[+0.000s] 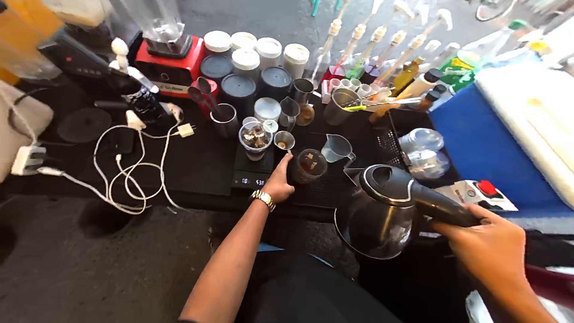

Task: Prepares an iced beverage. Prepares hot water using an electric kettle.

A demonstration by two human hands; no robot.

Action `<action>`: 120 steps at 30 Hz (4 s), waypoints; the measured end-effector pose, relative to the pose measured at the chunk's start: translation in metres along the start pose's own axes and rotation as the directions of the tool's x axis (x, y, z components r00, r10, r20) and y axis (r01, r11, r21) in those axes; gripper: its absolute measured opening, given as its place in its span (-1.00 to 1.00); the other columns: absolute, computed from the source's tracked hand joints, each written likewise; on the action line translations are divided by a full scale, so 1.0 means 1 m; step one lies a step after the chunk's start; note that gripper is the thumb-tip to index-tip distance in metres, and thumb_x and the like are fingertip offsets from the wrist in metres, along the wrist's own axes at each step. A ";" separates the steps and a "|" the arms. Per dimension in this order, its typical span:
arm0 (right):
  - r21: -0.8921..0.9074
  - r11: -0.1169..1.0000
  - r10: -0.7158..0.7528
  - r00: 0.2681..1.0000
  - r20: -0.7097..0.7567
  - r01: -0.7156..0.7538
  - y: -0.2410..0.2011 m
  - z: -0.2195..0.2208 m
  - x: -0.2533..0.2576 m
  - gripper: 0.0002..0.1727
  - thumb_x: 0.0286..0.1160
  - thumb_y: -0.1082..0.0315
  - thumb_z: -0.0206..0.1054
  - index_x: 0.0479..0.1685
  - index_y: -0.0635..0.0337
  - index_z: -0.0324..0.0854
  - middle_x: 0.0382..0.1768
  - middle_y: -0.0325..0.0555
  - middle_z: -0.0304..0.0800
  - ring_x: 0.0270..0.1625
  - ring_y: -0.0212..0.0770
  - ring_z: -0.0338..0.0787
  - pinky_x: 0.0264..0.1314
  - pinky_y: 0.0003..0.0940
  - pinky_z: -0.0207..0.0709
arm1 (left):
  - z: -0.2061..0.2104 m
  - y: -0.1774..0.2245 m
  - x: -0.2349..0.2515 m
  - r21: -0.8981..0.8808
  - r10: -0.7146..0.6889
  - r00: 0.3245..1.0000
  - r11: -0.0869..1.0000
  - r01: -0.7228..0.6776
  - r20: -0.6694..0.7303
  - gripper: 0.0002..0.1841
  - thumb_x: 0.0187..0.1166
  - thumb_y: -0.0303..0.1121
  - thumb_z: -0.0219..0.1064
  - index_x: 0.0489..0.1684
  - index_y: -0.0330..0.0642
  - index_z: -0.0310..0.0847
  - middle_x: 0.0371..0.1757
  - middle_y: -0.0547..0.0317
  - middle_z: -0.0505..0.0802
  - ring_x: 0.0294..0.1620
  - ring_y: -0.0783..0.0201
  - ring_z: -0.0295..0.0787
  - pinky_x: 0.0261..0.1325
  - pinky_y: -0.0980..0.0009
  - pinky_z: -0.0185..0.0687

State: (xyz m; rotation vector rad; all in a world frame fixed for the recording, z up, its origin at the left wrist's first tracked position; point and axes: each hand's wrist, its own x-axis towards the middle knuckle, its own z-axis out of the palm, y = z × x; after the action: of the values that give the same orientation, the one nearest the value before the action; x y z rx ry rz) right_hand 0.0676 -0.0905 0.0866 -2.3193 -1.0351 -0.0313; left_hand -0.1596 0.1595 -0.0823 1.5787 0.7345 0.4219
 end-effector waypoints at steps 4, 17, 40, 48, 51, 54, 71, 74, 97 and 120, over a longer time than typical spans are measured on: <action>-0.065 0.993 -0.097 0.991 0.090 0.103 -0.001 0.008 0.017 -0.61 -0.23 0.36 0.55 -0.30 0.38 0.68 -0.37 0.05 0.74 -0.32 -0.17 0.69 -0.23 -0.04 0.54 | -0.009 -0.011 -0.087 -0.003 0.003 0.967 1.000 -0.003 -0.255 -0.39 0.33 -0.71 0.24 0.47 -0.14 0.53 0.44 0.09 0.73 0.26 0.12 0.80 0.15 0.06 0.79; -0.174 0.957 -0.161 0.926 0.341 0.231 -0.017 0.024 0.063 -0.67 -0.08 0.46 0.58 -0.28 0.44 0.67 -0.33 0.19 0.75 -0.27 -0.03 0.72 -0.17 0.07 0.58 | -0.011 -0.235 -0.316 -0.554 -0.862 0.219 0.469 0.688 -0.458 -0.47 0.60 -0.46 0.35 0.55 -0.44 0.40 0.31 -0.33 0.77 0.28 -0.16 0.77 0.40 -0.07 0.61; -0.238 0.941 -0.140 0.917 0.372 0.240 -0.024 0.027 0.069 -0.65 -0.04 0.45 0.57 -0.24 0.45 0.65 -0.32 0.16 0.73 -0.28 -0.10 0.68 -0.17 -0.01 0.57 | 0.015 -0.239 -0.322 -0.393 -0.905 0.317 0.412 0.822 -0.284 -0.46 0.64 -0.40 0.34 0.58 -0.41 0.38 0.42 -0.35 0.69 0.46 -0.18 0.65 0.55 -0.08 0.47; -0.224 0.944 -0.143 0.910 0.388 0.243 -0.028 0.029 0.066 -0.62 0.02 0.45 0.56 -0.16 0.50 0.66 -0.26 0.23 0.75 -0.23 -0.04 0.72 -0.13 0.05 0.59 | 0.018 -0.242 -0.327 -0.334 -0.914 0.312 0.388 0.859 -0.259 -0.55 0.67 -0.33 0.30 0.44 -0.42 0.54 0.35 -0.34 0.74 0.42 -0.20 0.68 0.54 -0.15 0.46; -0.226 0.944 -0.142 0.913 0.382 0.241 -0.029 0.031 0.064 -0.64 0.01 0.44 0.56 -0.19 0.48 0.66 -0.28 0.22 0.74 -0.26 -0.03 0.69 -0.17 0.06 0.56 | 0.020 -0.245 -0.329 -0.364 -0.913 0.311 0.393 0.844 -0.265 -0.53 0.66 -0.33 0.32 0.47 -0.42 0.50 0.33 -0.34 0.75 0.39 -0.20 0.69 0.51 -0.14 0.49; -0.226 0.945 -0.144 0.919 0.367 0.238 -0.028 0.031 0.064 -0.66 0.00 0.45 0.56 -0.23 0.47 0.65 -0.30 0.21 0.73 -0.28 -0.03 0.68 -0.18 0.08 0.55 | 0.020 -0.245 -0.329 -0.399 -0.909 0.317 0.406 0.823 -0.271 -0.52 0.65 -0.37 0.33 0.49 -0.43 0.48 0.33 -0.34 0.74 0.37 -0.18 0.70 0.48 -0.11 0.51; -0.167 0.970 -0.119 0.946 0.301 0.175 -0.024 0.031 0.055 -0.67 -0.01 0.44 0.58 -0.28 0.44 0.64 -0.36 0.08 0.70 -0.32 -0.20 0.63 -0.22 -0.09 0.54 | 0.026 -0.246 -0.333 -0.384 -0.914 0.306 0.392 0.836 -0.267 -0.51 0.72 -0.31 0.28 0.55 -0.39 0.44 0.39 -0.32 0.73 0.45 -0.16 0.67 0.56 -0.09 0.45; -0.158 0.978 -0.082 0.953 0.291 0.133 -0.027 0.029 0.051 -0.68 0.00 0.45 0.57 -0.26 0.43 0.63 -0.37 0.04 0.70 -0.33 -0.26 0.63 -0.22 -0.15 0.55 | 0.025 -0.245 -0.333 -0.372 -0.917 0.303 0.384 0.845 -0.258 -0.52 0.73 -0.28 0.28 0.53 -0.38 0.46 0.36 -0.31 0.74 0.42 -0.16 0.69 0.54 -0.10 0.47; -0.278 0.955 0.009 0.924 0.381 0.105 -0.047 0.028 0.051 -0.69 0.16 0.51 0.51 -0.13 0.50 0.62 -0.28 0.19 0.72 -0.25 -0.09 0.66 -0.15 0.02 0.56 | 0.021 -0.250 -0.335 -0.365 -0.912 0.310 0.394 0.844 -0.269 -0.53 0.70 -0.33 0.29 0.51 -0.40 0.47 0.33 -0.33 0.75 0.39 -0.21 0.70 0.51 -0.16 0.48; -0.088 0.995 -0.030 0.959 0.281 0.057 -0.014 0.035 0.044 -0.65 0.06 0.49 0.52 -0.16 0.52 0.60 -0.27 0.14 0.72 -0.25 -0.24 0.69 -0.13 -0.19 0.63 | 0.012 -0.239 -0.341 -0.383 -0.912 0.308 0.396 0.834 -0.272 -0.51 0.69 -0.34 0.31 0.54 -0.40 0.45 0.36 -0.33 0.74 0.40 -0.17 0.69 0.53 -0.09 0.49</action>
State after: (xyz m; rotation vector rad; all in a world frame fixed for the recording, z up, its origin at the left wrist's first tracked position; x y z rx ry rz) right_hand 0.0808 -0.0353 0.0758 -2.4348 -1.2469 0.2420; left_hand -0.4504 -0.0748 -0.2675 0.6630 1.7623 -0.0190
